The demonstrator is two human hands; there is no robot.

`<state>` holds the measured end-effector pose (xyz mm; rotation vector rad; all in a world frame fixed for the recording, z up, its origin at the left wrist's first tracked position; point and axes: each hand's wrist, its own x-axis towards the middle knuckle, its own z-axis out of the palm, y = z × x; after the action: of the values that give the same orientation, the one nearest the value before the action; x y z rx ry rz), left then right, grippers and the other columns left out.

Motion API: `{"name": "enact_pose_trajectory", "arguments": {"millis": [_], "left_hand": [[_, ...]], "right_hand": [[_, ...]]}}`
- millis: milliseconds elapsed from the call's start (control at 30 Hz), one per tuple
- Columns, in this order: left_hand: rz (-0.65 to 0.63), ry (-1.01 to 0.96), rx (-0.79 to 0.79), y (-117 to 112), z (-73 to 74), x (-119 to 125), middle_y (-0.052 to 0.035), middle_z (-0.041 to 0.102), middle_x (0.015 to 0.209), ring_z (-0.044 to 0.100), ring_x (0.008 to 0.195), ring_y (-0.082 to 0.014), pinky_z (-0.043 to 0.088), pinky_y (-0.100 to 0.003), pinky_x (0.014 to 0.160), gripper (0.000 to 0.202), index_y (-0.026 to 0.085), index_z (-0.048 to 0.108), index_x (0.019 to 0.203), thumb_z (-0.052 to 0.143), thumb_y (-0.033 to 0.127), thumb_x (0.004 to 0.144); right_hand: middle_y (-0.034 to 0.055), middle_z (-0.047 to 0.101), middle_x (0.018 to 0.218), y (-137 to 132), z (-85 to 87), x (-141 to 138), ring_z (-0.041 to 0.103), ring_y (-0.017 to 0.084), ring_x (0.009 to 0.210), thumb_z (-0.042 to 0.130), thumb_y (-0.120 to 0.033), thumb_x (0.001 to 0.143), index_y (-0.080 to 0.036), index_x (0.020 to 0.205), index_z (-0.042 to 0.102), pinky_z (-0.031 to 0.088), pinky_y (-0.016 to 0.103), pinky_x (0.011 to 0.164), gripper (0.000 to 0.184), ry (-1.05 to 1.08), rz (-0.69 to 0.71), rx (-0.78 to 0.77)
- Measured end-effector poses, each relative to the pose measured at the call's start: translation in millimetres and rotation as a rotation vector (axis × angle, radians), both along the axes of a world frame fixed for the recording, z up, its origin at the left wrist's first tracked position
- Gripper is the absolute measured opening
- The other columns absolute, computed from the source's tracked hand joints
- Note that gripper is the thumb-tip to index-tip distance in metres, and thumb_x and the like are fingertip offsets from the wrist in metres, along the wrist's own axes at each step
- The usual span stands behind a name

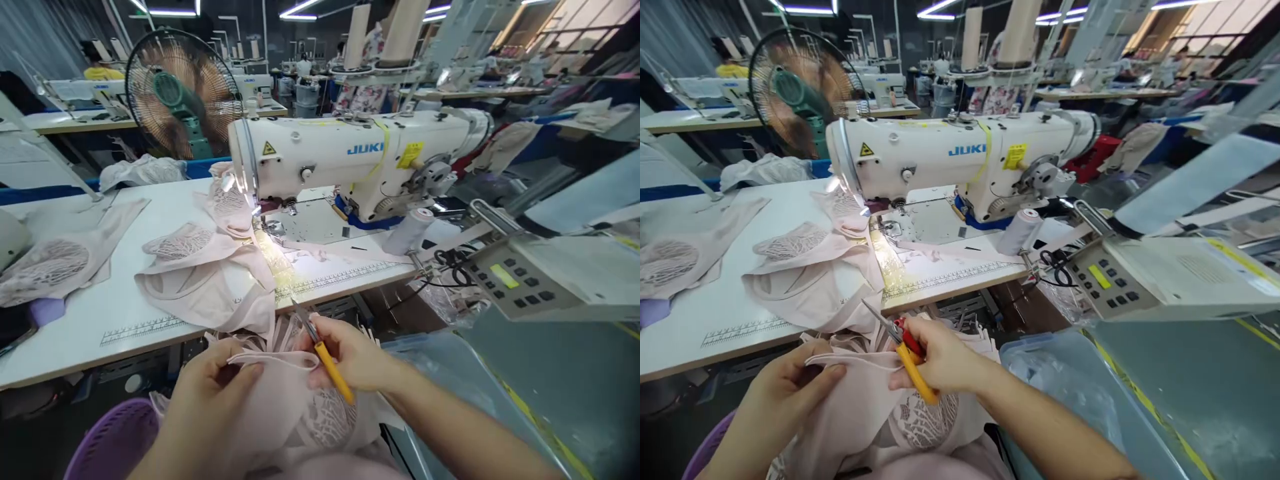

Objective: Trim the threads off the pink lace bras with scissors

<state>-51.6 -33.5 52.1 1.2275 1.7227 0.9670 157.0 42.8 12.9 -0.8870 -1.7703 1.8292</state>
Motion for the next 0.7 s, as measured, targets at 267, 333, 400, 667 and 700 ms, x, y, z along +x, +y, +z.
{"name": "enact_pose_trajectory", "arguments": {"millis": [267, 333, 400, 667, 700], "left_hand": [[0.032, -0.157, -0.038, -3, -7.9, 0, 0.0039, 0.051, 0.057, 0.045, 0.054, -0.0125, 0.035, -0.021, 0.050, 0.020, 0.020, 0.059, 0.065, 0.065, 0.039, 0.068], [0.002, -0.209, -0.037, -2, -13.2, -2, 0.0040, 0.051, 0.057, 0.045, 0.054, -0.0122, 0.035, -0.020, 0.049, 0.021, 0.020, 0.058, 0.066, 0.066, 0.040, 0.067], [-0.018, -0.250, -0.031, -1, -17.6, -4, 0.0042, 0.051, 0.058, 0.045, 0.054, -0.0118, 0.035, -0.020, 0.049, 0.023, 0.020, 0.057, 0.066, 0.068, 0.040, 0.067], [-0.040, -0.382, 0.006, 1, -13.3, -2, 0.0004, 0.061, 0.064, 0.055, 0.061, -0.0158, 0.044, -0.023, 0.054, 0.020, 0.020, 0.063, 0.067, 0.070, 0.038, 0.064], [-0.046, -0.379, 0.016, 1, -12.3, -2, -0.0009, 0.063, 0.066, 0.057, 0.063, -0.0173, 0.046, -0.025, 0.056, 0.020, 0.019, 0.065, 0.067, 0.070, 0.039, 0.063]], "right_hand": [[-0.0021, 0.045, 0.069, -13, -3.6, -5, 0.040, 0.011, 0.059, 0.072, -0.035, 0.070, -0.018, 0.073, 0.048, 0.036, 0.025, 0.056, 0.030, 0.083, -0.179, 0.096], [-0.0018, 0.045, 0.069, -13, -4.5, -7, 0.040, 0.011, 0.059, 0.071, -0.035, 0.070, -0.019, 0.073, 0.047, 0.037, 0.025, 0.055, 0.029, 0.090, -0.182, 0.099], [-0.0013, 0.047, 0.069, -13, -5.9, -8, 0.041, 0.012, 0.060, 0.070, -0.035, 0.071, -0.019, 0.073, 0.048, 0.038, 0.026, 0.056, 0.027, 0.082, -0.187, 0.114], [0.0015, 0.052, 0.074, -10, -15.2, -12, 0.047, 0.014, 0.067, 0.068, -0.033, 0.074, -0.019, 0.073, 0.051, 0.042, 0.028, 0.063, 0.023, 0.148, -0.228, 0.152], [0.0016, 0.052, 0.074, -10, -16.4, -12, 0.048, 0.015, 0.067, 0.069, -0.034, 0.074, -0.019, 0.074, 0.051, 0.042, 0.028, 0.063, 0.023, 0.149, -0.234, 0.147]]}}
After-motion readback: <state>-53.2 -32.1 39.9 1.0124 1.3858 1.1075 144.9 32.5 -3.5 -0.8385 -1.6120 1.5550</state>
